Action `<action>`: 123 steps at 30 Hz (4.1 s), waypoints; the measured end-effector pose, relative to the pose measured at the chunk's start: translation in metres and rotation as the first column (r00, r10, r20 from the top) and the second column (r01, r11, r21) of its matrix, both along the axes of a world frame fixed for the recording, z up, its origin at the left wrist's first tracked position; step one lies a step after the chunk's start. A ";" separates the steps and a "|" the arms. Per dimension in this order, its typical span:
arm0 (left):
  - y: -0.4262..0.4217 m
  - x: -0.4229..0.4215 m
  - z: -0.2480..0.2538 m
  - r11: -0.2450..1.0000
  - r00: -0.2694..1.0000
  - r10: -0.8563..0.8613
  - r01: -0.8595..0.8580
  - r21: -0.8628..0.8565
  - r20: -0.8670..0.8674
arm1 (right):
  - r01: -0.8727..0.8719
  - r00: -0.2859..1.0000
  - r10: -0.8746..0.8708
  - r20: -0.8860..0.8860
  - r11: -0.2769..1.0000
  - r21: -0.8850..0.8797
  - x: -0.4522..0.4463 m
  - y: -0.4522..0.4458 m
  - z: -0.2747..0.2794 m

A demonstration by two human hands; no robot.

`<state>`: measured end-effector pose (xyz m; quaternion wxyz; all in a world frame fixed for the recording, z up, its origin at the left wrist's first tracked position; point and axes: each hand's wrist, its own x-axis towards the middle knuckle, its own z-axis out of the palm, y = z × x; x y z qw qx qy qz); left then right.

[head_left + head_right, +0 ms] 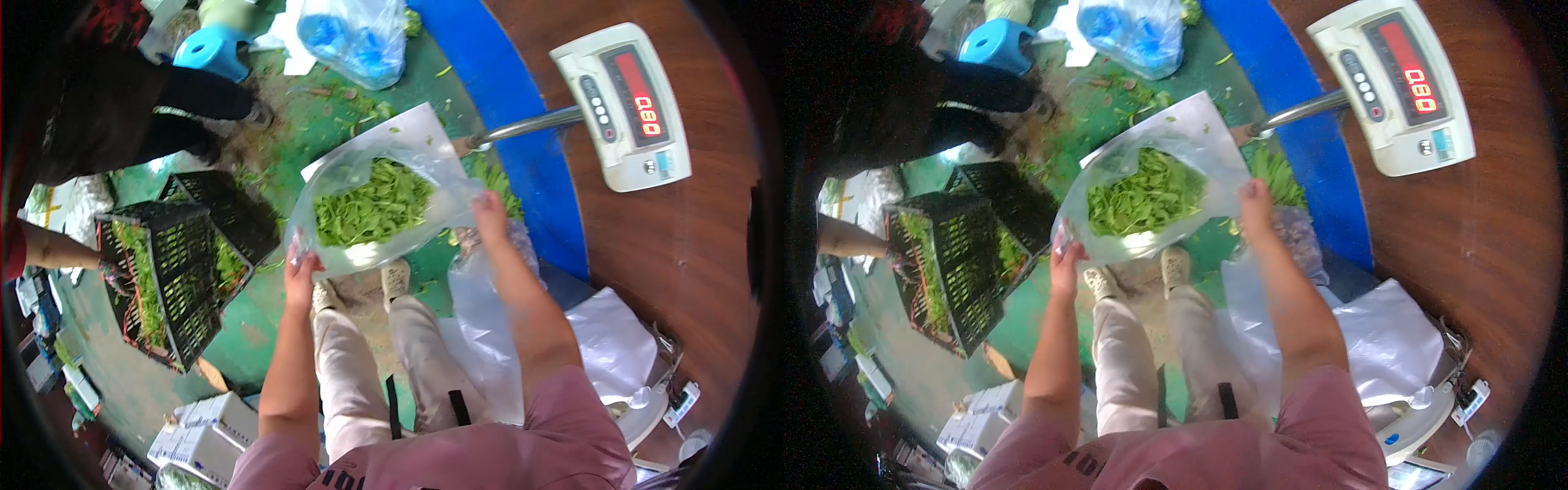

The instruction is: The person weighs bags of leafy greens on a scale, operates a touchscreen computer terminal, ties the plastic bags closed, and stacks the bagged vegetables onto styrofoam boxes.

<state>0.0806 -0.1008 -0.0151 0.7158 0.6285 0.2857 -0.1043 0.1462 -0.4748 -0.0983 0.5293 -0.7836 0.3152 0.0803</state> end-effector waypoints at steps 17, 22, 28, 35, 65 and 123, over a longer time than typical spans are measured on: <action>-0.007 -0.006 -0.004 0.989 0.991 0.106 -0.114 0.094 0.086 | -0.137 0.962 0.241 0.129 0.833 -0.536 0.018 0.058 0.103; -0.012 -0.008 0.011 0.938 0.949 0.276 -0.300 0.172 0.152 | 0.067 0.956 0.036 0.291 0.940 -0.335 0.007 0.043 0.117; 0.007 -0.081 -0.008 0.920 0.989 0.142 -0.146 0.363 0.038 | 0.057 0.976 -0.017 0.218 0.982 -0.180 -0.065 0.000 0.148; 0.066 -0.244 -0.081 0.189 0.271 -0.852 0.957 0.221 -0.447 | 0.203 0.971 -0.182 0.157 0.971 -0.129 -0.215 0.009 0.286; -0.238 -0.409 0.295 0.046 0.113 -0.978 0.937 0.346 -0.176 | 0.726 0.650 -0.358 0.670 0.031 -0.687 -0.805 -0.314 0.501; -0.080 -0.173 0.164 0.419 0.766 -0.413 0.640 0.645 -0.492 | 0.216 0.892 0.226 0.392 0.548 -0.808 -0.447 -0.118 0.387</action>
